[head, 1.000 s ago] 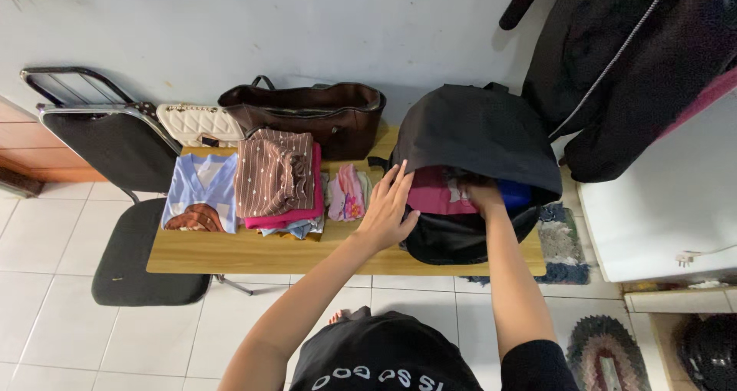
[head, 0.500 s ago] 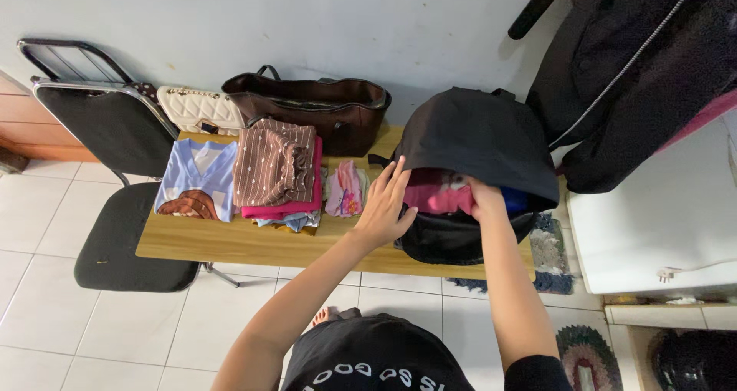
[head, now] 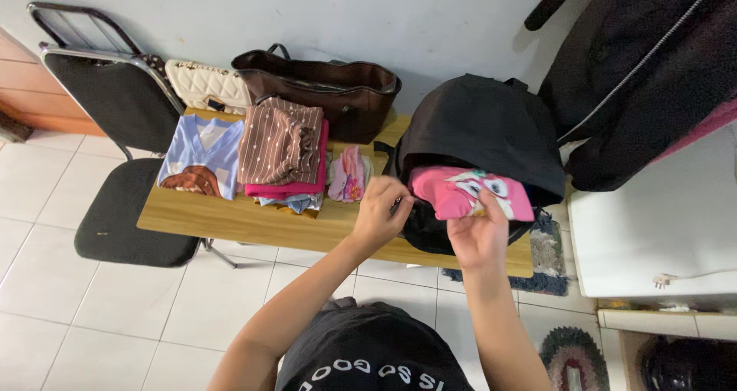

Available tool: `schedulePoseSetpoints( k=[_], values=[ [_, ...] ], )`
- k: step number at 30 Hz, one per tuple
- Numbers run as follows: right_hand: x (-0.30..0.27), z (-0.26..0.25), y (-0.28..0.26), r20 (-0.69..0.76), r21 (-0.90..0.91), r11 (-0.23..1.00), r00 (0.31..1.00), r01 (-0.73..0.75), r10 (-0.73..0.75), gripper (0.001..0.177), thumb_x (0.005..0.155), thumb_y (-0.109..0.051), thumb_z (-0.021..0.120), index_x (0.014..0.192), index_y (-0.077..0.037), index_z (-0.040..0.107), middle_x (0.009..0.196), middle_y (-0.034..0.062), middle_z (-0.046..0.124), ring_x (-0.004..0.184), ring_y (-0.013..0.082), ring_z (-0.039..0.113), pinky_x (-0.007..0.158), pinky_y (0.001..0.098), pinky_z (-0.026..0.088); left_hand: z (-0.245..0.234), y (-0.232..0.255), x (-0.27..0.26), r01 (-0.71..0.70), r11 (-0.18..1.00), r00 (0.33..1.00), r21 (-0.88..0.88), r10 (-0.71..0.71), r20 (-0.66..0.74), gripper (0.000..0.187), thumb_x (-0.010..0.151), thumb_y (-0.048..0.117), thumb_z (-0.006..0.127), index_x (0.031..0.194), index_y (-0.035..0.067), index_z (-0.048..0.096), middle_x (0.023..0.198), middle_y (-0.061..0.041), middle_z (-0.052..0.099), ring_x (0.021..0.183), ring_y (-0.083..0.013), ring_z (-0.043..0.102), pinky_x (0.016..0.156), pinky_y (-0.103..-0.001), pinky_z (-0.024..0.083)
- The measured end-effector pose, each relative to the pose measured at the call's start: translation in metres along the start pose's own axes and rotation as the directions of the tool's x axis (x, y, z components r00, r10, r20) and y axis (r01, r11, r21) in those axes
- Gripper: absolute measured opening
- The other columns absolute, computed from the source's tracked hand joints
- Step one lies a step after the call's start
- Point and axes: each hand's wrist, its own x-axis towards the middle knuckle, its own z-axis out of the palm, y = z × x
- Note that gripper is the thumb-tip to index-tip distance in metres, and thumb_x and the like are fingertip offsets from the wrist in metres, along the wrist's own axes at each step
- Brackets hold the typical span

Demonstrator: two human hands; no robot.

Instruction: The person unpacks folded clothes from a black backpack and places them on a wooden table. They remove several items one by one, including shirts and shorts, and arrange them into neat stacks on the table surface.

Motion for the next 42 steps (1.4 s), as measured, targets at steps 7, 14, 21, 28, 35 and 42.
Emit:
schedulePoseSetpoints(
  k=[7, 14, 21, 28, 35, 42],
  values=[
    [-0.055, 0.034, 0.006, 0.148, -0.038, 0.999, 0.989, 0.036, -0.03, 0.026, 0.105, -0.013, 0.059, 0.129, -0.005, 0.06, 0.124, 0.0093, 0.071, 0.114, 0.0237, 0.07, 0.098, 0.0406, 0.059, -0.008, -0.002, -0.04, 0.592, 0.752, 0.621, -0.29, -0.196, 0.759, 0.082, 0.107, 0.065, 0.015, 0.12, 0.007, 0.073, 0.111, -0.013, 0.077, 0.105, -0.0274, 0.072, 0.095, -0.04, 0.056],
    [-0.079, 0.053, 0.039, 0.227, -0.188, 0.978, 0.965, -0.088, 0.131, 0.043, 0.098, -0.013, 0.062, 0.139, -0.005, 0.054, 0.13, 0.0103, 0.068, 0.117, 0.0262, 0.068, 0.094, 0.0466, 0.058, -0.032, 0.012, -0.061, 0.726, 0.104, 0.682, -0.679, -0.232, 0.694, 0.094, 0.095, 0.075, 0.009, 0.159, 0.01, 0.03, 0.15, -0.012, 0.052, 0.138, -0.0287, 0.053, 0.111, -0.048, 0.043],
    [-0.055, 0.031, 0.076, 0.232, -0.435, 0.877, 0.916, -0.204, 0.328, 0.05, 0.095, -0.008, 0.061, 0.143, -0.006, 0.051, 0.135, 0.0088, 0.064, 0.12, 0.0225, 0.066, 0.093, 0.0406, 0.058, -0.072, 0.009, -0.071, 0.301, -0.182, 0.78, -0.936, -0.518, 0.351, 0.063, 0.104, 0.043, 0.047, 0.152, 0.004, 0.04, 0.153, -0.01, 0.053, 0.141, -0.0267, 0.051, 0.119, -0.047, 0.04],
    [-0.02, 0.007, 0.122, 0.236, -0.585, 0.754, 0.828, -0.297, 0.509, 0.05, 0.102, -0.024, 0.055, 0.146, -0.001, 0.048, 0.136, 0.0121, 0.064, 0.116, 0.0251, 0.067, 0.09, 0.0419, 0.059, -0.123, -0.018, -0.099, 0.18, -0.117, 0.654, -0.977, -0.727, 0.208, 0.047, 0.1, 0.03, 0.051, 0.137, 0.002, 0.05, 0.138, -0.017, 0.06, 0.124, -0.0309, 0.063, 0.109, -0.051, 0.049],
    [0.002, 0.018, 0.173, 0.062, -0.59, 0.635, 0.757, -0.498, 0.65, 0.077, 0.099, -0.069, 0.026, 0.15, -0.014, 0.047, 0.147, 0.0106, 0.058, 0.128, 0.0324, 0.059, 0.092, 0.0502, 0.052, -0.184, -0.045, -0.131, 0.162, -0.079, 0.64, -0.984, -0.75, 0.166, 0.049, 0.096, 0.028, 0.05, 0.139, 0.004, 0.051, 0.134, -0.015, 0.065, 0.121, -0.0295, 0.065, 0.107, -0.048, 0.051],
    [0.034, 0.019, 0.247, 0.057, -0.604, 0.508, 0.602, -0.615, 0.797, 0.109, 0.084, -0.09, 0.013, 0.152, -0.009, 0.041, 0.152, 0.0164, 0.05, 0.134, 0.0394, 0.053, 0.1, 0.0575, 0.05, -0.25, -0.08, -0.148, 0.172, -0.127, 0.557, -0.977, -0.806, 0.203, 0.052, 0.095, 0.034, 0.051, 0.136, 0.002, 0.054, 0.127, -0.017, 0.067, 0.115, -0.031, 0.068, 0.104, -0.049, 0.052]
  ],
)
